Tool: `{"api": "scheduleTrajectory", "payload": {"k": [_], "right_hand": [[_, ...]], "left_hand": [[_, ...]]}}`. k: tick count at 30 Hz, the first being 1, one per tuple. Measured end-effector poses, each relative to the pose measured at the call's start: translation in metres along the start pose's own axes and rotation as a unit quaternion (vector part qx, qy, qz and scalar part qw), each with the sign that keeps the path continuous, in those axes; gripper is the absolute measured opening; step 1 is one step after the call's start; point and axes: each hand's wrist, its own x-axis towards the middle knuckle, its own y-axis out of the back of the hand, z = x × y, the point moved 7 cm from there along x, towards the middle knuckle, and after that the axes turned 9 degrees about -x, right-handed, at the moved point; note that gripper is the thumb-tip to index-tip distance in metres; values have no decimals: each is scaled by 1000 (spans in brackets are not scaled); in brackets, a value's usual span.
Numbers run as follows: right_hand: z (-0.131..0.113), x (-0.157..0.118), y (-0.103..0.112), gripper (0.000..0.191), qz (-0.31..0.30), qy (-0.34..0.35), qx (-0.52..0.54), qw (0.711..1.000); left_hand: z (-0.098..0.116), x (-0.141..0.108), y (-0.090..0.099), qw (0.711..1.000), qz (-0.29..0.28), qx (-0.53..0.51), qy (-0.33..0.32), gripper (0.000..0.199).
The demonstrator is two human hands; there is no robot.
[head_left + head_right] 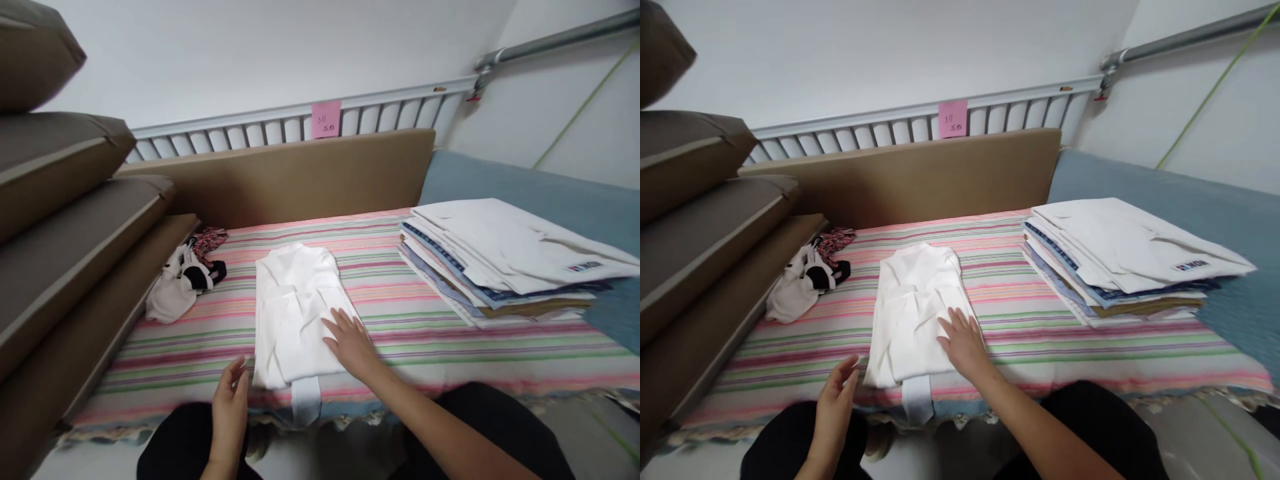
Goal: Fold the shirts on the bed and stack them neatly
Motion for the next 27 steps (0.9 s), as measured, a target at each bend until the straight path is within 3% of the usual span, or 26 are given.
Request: {"api": "scheduleTrajectory", "payload": {"k": [6,10,13,17,19,22,25,27], "right_hand": [[-20,7,12,42,17,28,-18,999],[-31,21,12,36,4,49,-35,998],[-37,40,10,47,-20,58,-19,998],[-42,47,25,61,-13,59,26,998],[-47,29,40,54,27,87,74,993],[-56,-26,47,37,51,126,195,971],[-61,-85,9,29,-41,95,282,954],[-57,-113,-35,30,-147,6,312,939]], "left_hand": [[-3,-5,-2,999,-34,13,10,42],[-1,1,-14,989,-61,133,-32,39],[9,5,-25,970,-79,215,-87,31],[21,1,-36,963,-103,205,-140,22],[24,-4,-42,959,-124,196,-165,25],[25,-9,-48,952,-131,217,-170,34],[29,-6,-52,946,-94,266,-158,40],[34,-6,-59,940,-92,287,-161,39]]}}
